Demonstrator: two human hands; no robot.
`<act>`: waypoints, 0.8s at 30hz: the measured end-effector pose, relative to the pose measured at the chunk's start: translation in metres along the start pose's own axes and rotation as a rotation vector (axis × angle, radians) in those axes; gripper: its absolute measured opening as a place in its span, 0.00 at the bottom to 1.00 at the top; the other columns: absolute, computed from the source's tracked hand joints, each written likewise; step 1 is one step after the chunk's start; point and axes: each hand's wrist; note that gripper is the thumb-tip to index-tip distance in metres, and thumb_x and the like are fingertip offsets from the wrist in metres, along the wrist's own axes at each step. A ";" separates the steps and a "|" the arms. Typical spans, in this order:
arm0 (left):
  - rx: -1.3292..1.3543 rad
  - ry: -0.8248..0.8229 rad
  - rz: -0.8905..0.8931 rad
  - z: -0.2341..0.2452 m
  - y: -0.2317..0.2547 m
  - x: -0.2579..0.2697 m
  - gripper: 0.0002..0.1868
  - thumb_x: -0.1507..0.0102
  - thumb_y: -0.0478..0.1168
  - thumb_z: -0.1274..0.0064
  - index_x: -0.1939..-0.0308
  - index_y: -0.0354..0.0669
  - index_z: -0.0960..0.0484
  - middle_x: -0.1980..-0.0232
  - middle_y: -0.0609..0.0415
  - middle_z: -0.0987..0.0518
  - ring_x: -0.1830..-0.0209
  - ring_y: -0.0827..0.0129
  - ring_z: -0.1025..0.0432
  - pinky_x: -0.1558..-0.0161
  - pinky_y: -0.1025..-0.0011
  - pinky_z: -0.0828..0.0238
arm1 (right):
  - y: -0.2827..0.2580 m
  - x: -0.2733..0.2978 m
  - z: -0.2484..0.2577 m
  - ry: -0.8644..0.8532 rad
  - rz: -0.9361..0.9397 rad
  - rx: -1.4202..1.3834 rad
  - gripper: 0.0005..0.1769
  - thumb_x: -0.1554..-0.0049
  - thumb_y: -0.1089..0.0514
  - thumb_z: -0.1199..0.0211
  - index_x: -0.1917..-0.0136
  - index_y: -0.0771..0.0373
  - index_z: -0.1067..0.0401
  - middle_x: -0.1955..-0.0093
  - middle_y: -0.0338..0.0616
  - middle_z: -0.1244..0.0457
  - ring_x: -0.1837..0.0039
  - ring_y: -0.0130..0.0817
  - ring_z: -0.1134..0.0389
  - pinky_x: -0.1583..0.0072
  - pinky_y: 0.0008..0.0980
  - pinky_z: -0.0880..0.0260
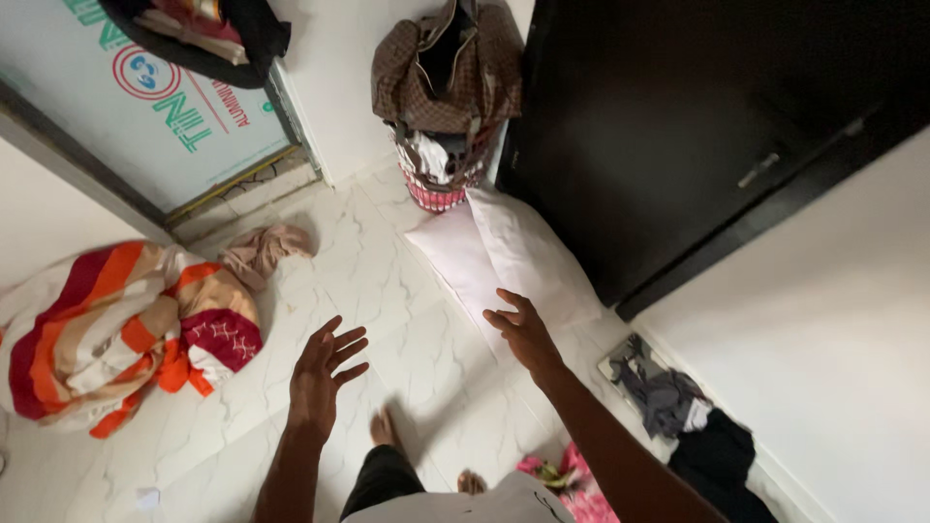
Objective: The person repeatedly picks up various garments from a laundry basket and the floor, folds them, and places them on a mattress. The person also moves a laundry basket and handles a suitcase during the process.
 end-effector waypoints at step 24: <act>-0.018 -0.278 -0.046 0.007 0.164 -0.409 0.29 0.31 0.55 0.58 0.29 0.48 0.31 0.37 0.46 0.20 0.37 0.58 0.26 0.43 0.54 0.27 | -0.117 -0.310 -0.074 0.208 -0.119 -0.153 0.41 0.45 0.41 0.35 0.23 0.56 0.40 0.23 0.45 0.43 0.27 0.40 0.36 0.32 0.41 0.35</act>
Point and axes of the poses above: each hand's wrist, its own x-axis away from the middle knuckle, its own z-axis out of the back of the hand, y = z × x
